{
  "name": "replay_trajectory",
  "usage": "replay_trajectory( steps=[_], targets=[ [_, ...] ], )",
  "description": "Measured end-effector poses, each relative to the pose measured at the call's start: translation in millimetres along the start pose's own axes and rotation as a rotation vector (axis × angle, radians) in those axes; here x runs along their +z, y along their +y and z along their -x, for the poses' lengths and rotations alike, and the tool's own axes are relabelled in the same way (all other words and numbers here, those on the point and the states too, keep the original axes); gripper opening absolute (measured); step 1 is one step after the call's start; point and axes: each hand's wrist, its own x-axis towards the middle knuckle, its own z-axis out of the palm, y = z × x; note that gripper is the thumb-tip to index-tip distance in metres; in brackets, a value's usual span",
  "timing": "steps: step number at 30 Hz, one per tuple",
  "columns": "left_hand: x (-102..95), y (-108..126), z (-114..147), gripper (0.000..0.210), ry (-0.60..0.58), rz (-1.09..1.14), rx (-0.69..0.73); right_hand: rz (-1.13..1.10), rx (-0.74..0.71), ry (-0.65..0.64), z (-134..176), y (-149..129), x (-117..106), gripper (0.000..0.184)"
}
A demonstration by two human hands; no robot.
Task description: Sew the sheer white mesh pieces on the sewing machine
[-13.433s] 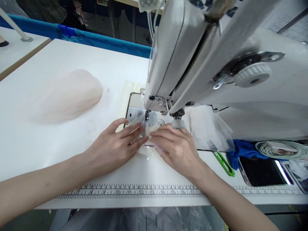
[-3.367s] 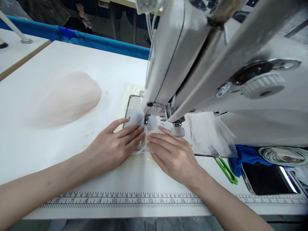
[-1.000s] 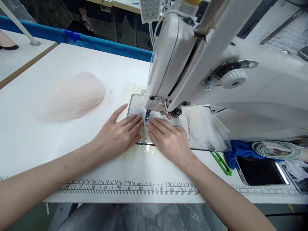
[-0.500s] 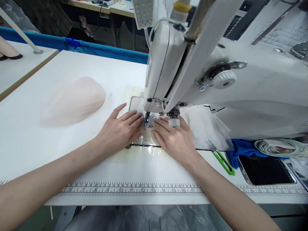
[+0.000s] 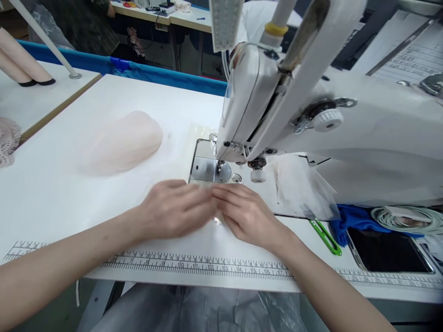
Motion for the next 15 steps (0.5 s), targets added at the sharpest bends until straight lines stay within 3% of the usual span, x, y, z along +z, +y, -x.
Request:
replay_trajectory(
  steps=[2, 4, 6, 9, 11, 13, 15],
  targets=[
    [-4.1, -6.3, -1.6, 0.016, -0.095, -0.131, -0.315, -0.100, -0.058, -0.003, 0.2, -1.3, 0.8, 0.027],
    [-8.7, -16.2, -3.6, 0.027, -0.296, -0.217, -0.611, -0.131, -0.044, 0.062, 1.4, -0.7, 0.3, 0.026],
    [-14.8, -27.6, -4.2, 0.039, -0.463, -0.224, -0.785, -0.107, 0.015, 0.162, 2.6, -0.4, -0.9, 0.026],
    [-25.8, -44.8, -1.0, 0.047, -0.600, -0.174, -0.935, -0.126, 0.062, 0.227, 1.7, -5.1, -0.9, 0.034],
    [-31.7, -54.0, 2.7, 0.042, -0.669, -0.114, -0.977, -0.187, 0.007, 0.113, -0.8, -10.8, 0.9, 0.040],
    [-33.9, -58.9, 5.0, 0.031, -0.703, -0.038, -0.972, -0.201, -0.054, 0.004, -3.4, -15.3, 2.3, 0.033],
    [-31.5, -58.3, 4.7, 0.023, -0.673, 0.066, -0.952, -0.133, -0.032, 0.094, -4.9, -17.0, 1.1, 0.018]
  ],
)
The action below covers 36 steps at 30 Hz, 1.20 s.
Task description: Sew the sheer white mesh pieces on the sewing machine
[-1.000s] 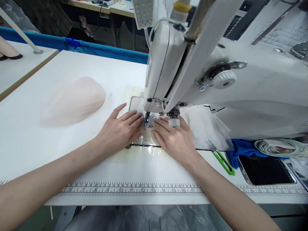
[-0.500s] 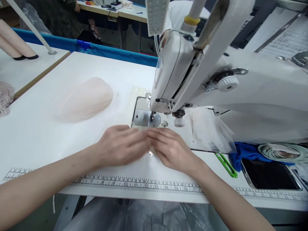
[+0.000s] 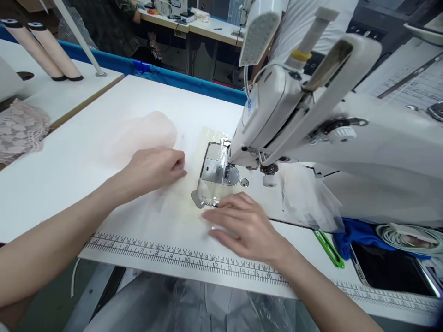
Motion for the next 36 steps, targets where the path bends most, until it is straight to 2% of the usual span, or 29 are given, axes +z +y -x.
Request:
replay_trajectory(
  steps=[2, 4, 6, 10, 12, 14, 17, 19, 21, 23, 25, 27, 30, 33, 36],
  targets=[
    [5.7, 7.2, 0.1, 0.019, -0.006, 0.161, 0.067, 0.107, 0.068, 0.204, -0.8, -0.7, -3.9, 0.007],
    [13.9, 18.0, 1.9, 0.016, -0.027, 0.373, 0.138, 0.155, 0.148, 0.313, -1.3, -3.0, -8.3, 0.013],
    [21.8, 29.4, 5.6, 0.015, -0.054, 0.570, 0.203, 0.052, 0.273, 0.274, -2.1, -7.4, -10.3, 0.025],
    [26.3, 44.9, 15.0, 0.013, -0.100, 0.819, 0.318, -0.452, 0.690, 0.056, -4.5, -11.2, -8.3, 0.054],
    [22.6, 46.9, 17.5, 0.012, -0.174, 0.909, 0.348, -0.675, 0.818, -0.032, -6.1, -7.0, -8.6, 0.053],
    [18.4, 45.3, 17.2, 0.011, -0.264, 0.994, 0.358, -0.811, 0.876, -0.064, -8.0, -1.4, -10.6, 0.038],
    [15.8, 40.9, 12.9, 0.012, -0.355, 1.083, 0.355, -0.896, 0.896, -0.018, -11.0, 2.8, -13.1, 0.013],
    [16.6, 40.1, 11.4, 0.014, -0.367, 1.093, 0.346, -0.869, 0.898, 0.046, -12.0, 1.8, -11.8, 0.011],
    [18.6, 43.1, 13.6, 0.019, -0.293, 1.023, 0.328, -0.745, 0.904, 0.136, -11.2, -0.9, -7.7, 0.014],
    [21.2, 49.8, 19.5, 0.029, -0.159, 0.878, 0.315, -0.594, 0.878, 0.213, -9.0, -3.8, -2.2, 0.015],
    [24.5, 57.8, 26.6, 0.038, -0.054, 0.727, 0.299, -0.487, 0.824, 0.236, -6.2, -6.1, 2.7, 0.014],
    [27.5, 64.1, 31.3, 0.034, -0.021, 0.657, 0.265, -0.446, 0.777, 0.214, -4.0, -7.4, 5.9, 0.013],
    [29.3, 64.8, 30.5, 0.017, -0.086, 0.745, 0.191, -0.422, 0.745, 0.189, -2.6, -7.7, 6.9, 0.012],
    [28.4, 56.6, 23.6, 0.017, -0.209, 0.933, 0.131, -0.394, 0.692, 0.188, -2.7, -6.8, 4.5, 0.010],
    [29.2, 48.9, 18.2, 0.015, -0.279, 1.097, 0.169, -0.371, 0.606, 0.175, -2.8, -6.5, 0.1, 0.006]
  ],
)
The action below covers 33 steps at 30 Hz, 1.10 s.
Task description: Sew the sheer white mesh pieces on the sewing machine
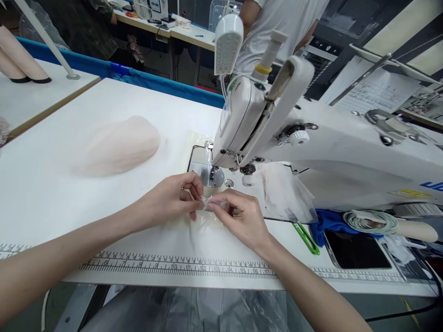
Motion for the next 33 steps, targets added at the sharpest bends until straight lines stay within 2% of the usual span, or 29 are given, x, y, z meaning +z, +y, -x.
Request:
replay_trajectory(
  steps=[3, 6, 10, 15, 17, 21, 24, 33],
  targets=[
    [0.8, -3.4, 0.2, 0.013, -0.035, -0.010, 0.084, 0.043, -0.039, -0.010, 0.9, -1.2, -3.4, 0.008],
    [6.5, -5.2, 3.0, 0.011, 0.027, -0.206, 0.147, 0.101, -0.087, -0.001, 2.8, -0.4, -4.0, 0.008],
    [10.7, -6.6, 5.6, 0.006, 0.088, -0.376, 0.174, 0.185, -0.236, 0.058, 5.2, 2.8, -2.1, 0.008],
    [11.0, -5.0, 5.1, 0.024, 0.053, -0.470, 0.311, 0.280, -0.387, 0.121, 6.9, 7.2, -2.2, 0.008],
    [12.0, -5.2, 5.5, 0.024, 0.095, -0.512, 0.379, 0.302, -0.396, 0.130, 7.1, 7.9, -3.1, 0.009],
    [14.4, -9.6, 7.8, 0.020, 0.255, -0.624, 0.552, 0.313, -0.364, 0.124, 7.6, 8.1, -4.0, 0.010],
    [15.5, -12.5, 9.2, 0.017, 0.310, -0.690, 0.648, 0.291, -0.330, 0.095, 8.5, 9.1, -3.6, 0.015],
    [17.9, -9.2, 8.6, 0.011, 0.371, -0.727, 0.729, 0.280, -0.309, 0.085, 10.2, 10.3, -4.1, 0.013]
  ],
)
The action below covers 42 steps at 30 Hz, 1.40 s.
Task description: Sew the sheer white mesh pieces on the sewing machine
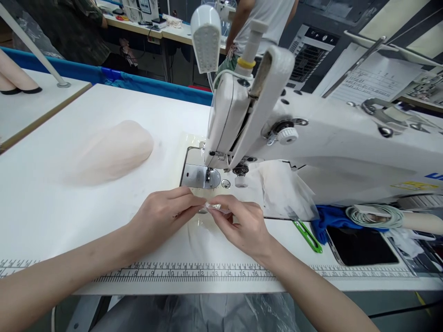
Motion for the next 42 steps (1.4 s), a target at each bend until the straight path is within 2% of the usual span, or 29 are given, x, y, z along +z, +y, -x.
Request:
replay_trajectory(
  steps=[6, 13, 28, 32, 35, 39, 42],
  targets=[
    [-2.0, 0.3, 0.7, 0.009, 0.008, -0.012, 0.004, -0.004, -0.045, 0.011, -0.5, 0.0, 0.6, 0.014],
    [-1.8, 0.4, 0.4, 0.010, 0.017, -0.104, 0.056, -0.023, 0.010, -0.008, -0.3, 0.2, 1.3, 0.011],
    [-3.3, 3.0, 1.2, 0.007, 0.000, -0.117, 0.082, -0.025, -0.077, -0.049, -0.7, -0.3, 0.2, 0.020],
    [-4.1, 2.2, 3.2, 0.009, -0.009, -0.136, 0.108, 0.007, -0.104, -0.009, -1.4, 0.4, 0.4, 0.020],
    [-2.9, 1.3, 4.7, 0.011, -0.028, -0.161, 0.106, 0.109, -0.188, 0.058, -0.6, 2.6, -0.4, 0.017],
    [-0.2, 1.9, 4.3, 0.014, -0.023, -0.100, 0.060, 0.345, -0.467, 0.160, -0.3, 3.5, -4.5, 0.016],
    [1.8, 1.2, 4.5, 0.025, -0.015, -0.064, 0.071, 0.423, -0.615, 0.174, -2.8, -0.6, -9.6, 0.008]
  ],
)
